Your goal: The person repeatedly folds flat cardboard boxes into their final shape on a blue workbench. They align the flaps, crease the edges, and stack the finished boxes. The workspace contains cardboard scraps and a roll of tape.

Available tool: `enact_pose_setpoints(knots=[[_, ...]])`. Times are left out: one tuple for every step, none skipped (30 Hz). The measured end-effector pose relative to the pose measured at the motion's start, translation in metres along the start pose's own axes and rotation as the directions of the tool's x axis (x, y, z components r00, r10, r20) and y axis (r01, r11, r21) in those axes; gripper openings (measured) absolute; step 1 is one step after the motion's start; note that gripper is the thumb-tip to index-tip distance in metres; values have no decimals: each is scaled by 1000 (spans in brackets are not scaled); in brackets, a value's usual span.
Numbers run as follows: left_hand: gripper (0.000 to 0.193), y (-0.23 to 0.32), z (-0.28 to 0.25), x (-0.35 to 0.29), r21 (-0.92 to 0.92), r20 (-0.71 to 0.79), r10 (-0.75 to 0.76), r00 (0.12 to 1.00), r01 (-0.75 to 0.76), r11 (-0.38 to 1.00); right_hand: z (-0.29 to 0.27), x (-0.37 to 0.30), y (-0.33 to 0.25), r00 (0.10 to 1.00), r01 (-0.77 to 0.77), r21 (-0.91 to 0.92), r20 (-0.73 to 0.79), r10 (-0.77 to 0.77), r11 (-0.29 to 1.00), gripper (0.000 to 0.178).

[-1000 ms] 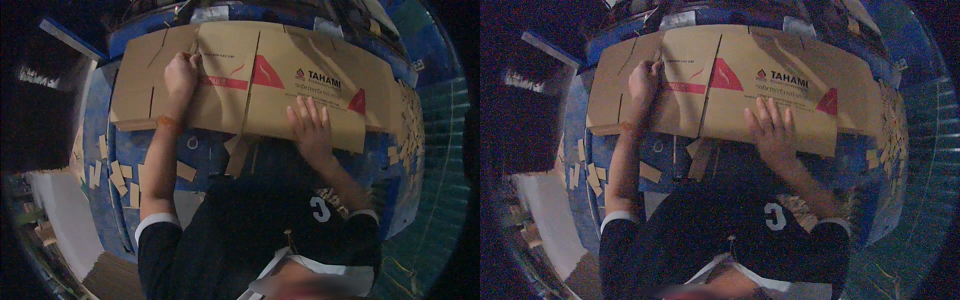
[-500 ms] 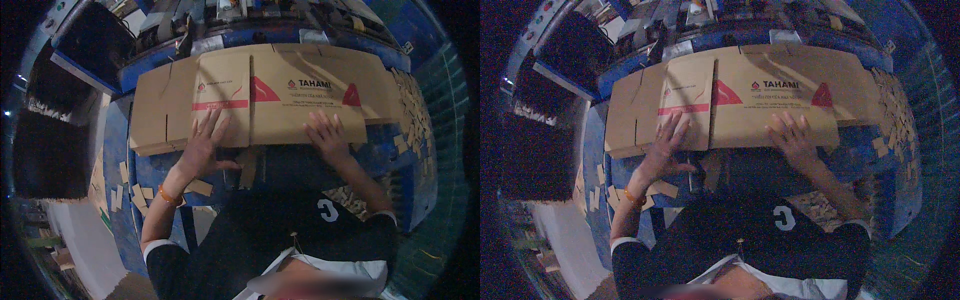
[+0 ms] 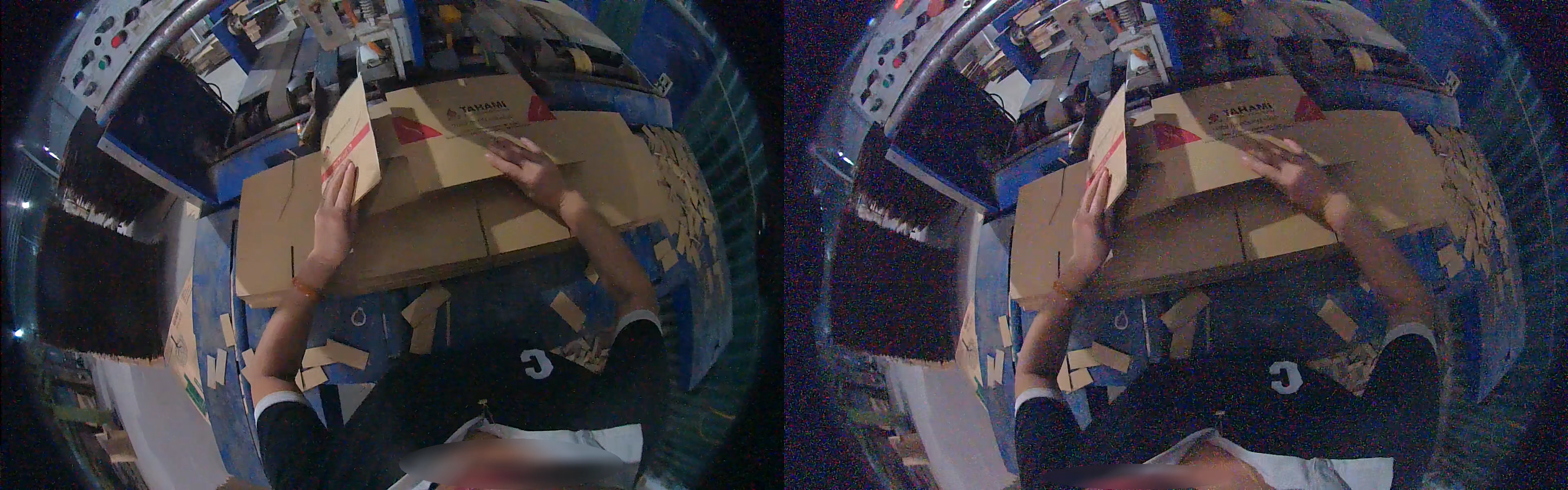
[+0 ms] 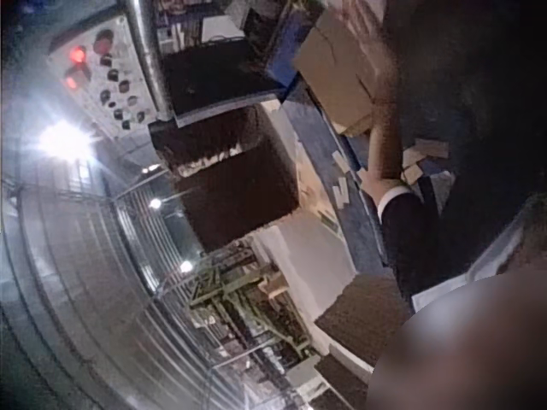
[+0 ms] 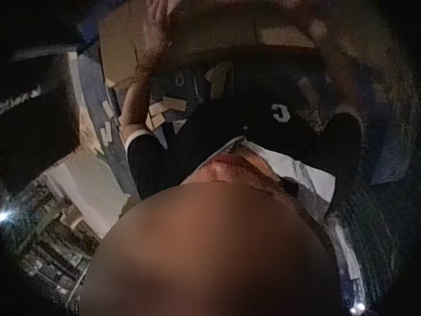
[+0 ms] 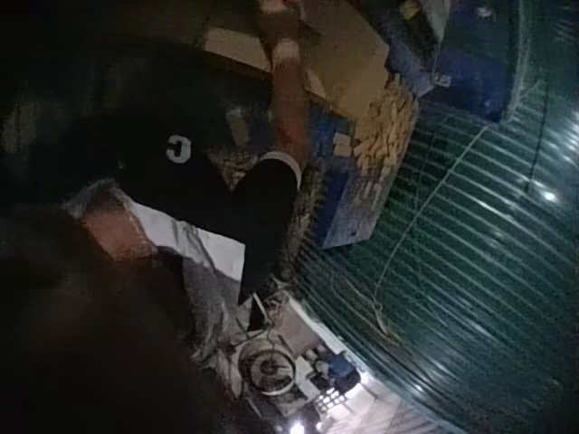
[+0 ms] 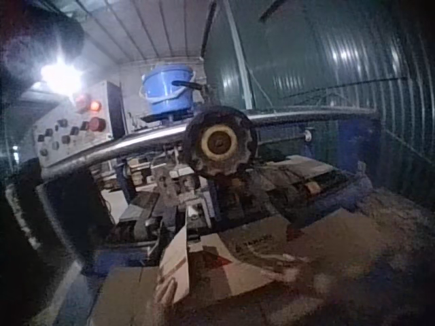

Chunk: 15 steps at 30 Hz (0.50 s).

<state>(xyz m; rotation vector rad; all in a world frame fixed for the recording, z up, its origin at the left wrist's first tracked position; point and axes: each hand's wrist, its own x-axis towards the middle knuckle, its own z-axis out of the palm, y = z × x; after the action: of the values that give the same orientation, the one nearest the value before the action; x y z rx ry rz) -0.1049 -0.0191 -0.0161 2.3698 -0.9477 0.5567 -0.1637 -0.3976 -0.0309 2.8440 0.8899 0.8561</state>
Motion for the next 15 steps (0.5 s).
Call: enact_pose_setpoints(knots=[[56,-5,8,0,6,-18,-11,1000,11,1000,2,2,3,1000,-11,22,16,11,1000,44],[56,-15,15,5,30,-34,26,999,-25,999,4,6,5,999,-9,78,-48,13,997,43],[55,-28,23,15,51,-50,58,997,-55,997,6,11,5,992,-64,80,116,54,995,41],[55,-40,31,25,70,-74,95,993,-90,993,9,19,6,978,-106,108,193,84,988,40],[52,-51,39,37,97,-76,92,993,-85,992,14,29,6,950,-142,135,296,97,981,38],[50,-62,47,50,120,-85,95,992,-84,989,20,41,9,930,-201,134,337,146,970,38],[48,-71,55,63,145,-95,100,990,-86,986,27,54,13,891,-283,167,410,195,944,38],[48,-77,62,78,190,-113,75,991,-53,980,36,69,20,785,-483,223,539,306,847,38],[49,-79,69,91,233,-134,51,990,-19,972,46,82,27,760,-599,348,530,376,721,38],[50,-78,73,100,272,-103,-43,994,69,960,57,91,34,673,-732,441,586,451,519,38],[52,-73,76,105,310,-143,-5,990,50,950,69,98,38,647,-760,544,572,505,356,39],[54,-63,79,108,345,-134,-34,990,79,935,80,104,41,572,-806,538,599,561,247,40],[56,-51,79,109,377,-125,-64,990,107,920,90,108,42,625,-750,592,486,611,297,41],[65,-37,78,105,299,-170,-4,985,56,953,97,110,43,738,-616,629,252,626,473,43],[65,-24,73,99,227,-237,27,971,28,973,100,109,41,801,-506,556,20,598,659,44]])
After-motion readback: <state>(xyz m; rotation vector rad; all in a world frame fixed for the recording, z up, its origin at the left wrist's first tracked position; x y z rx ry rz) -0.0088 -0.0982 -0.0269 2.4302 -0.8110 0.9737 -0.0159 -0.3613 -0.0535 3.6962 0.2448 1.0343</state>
